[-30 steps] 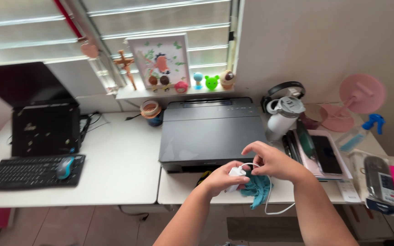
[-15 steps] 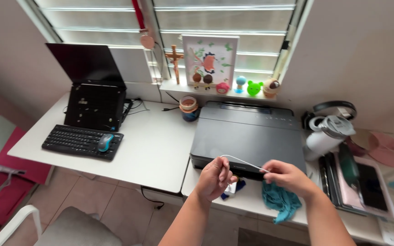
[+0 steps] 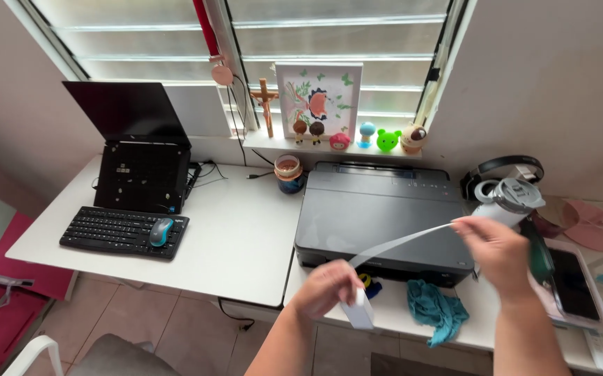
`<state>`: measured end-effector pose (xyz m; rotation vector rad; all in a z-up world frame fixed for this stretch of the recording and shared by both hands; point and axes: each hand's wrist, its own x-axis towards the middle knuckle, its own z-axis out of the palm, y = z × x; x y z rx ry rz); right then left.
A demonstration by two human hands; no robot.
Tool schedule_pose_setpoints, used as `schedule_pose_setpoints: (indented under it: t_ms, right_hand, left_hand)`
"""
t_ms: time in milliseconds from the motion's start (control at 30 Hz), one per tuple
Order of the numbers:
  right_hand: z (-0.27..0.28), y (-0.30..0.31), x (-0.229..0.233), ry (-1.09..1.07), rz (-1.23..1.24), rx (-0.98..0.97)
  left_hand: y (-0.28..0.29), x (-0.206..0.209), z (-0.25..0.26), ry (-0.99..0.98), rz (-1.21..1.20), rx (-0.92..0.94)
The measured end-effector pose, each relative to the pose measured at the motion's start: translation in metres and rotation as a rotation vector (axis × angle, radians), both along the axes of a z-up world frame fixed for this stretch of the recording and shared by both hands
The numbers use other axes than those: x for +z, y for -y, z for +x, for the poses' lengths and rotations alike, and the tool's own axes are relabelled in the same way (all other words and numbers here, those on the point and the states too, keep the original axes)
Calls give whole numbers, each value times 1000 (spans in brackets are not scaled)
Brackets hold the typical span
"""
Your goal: Cleaning a printer with a cloth and organizing electronic items and cables on a desk
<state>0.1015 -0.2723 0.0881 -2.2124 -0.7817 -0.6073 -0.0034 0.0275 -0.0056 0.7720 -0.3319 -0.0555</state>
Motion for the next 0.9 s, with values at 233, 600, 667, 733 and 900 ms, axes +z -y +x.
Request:
schedule_pose_setpoints:
  t_ms: [233, 600, 667, 733, 900]
  right_hand:
    - [-24, -51, -43, -211, -626, 367]
    - [-15, -102, 4, 90, -350, 411]
    - [-9, -109, 7, 70, -331, 411]
    - [2, -113, 6, 50, -315, 409]
    - [5, -118, 3, -250, -255, 339]
  left_hand:
    - [21, 32, 12, -256, 109, 241]
    - [32, 66, 1, -365, 751, 105]
    - [26, 49, 8, -358, 661, 93]
    - [19, 32, 16, -351, 570, 80]
    - [4, 20, 8, -333, 362, -27]
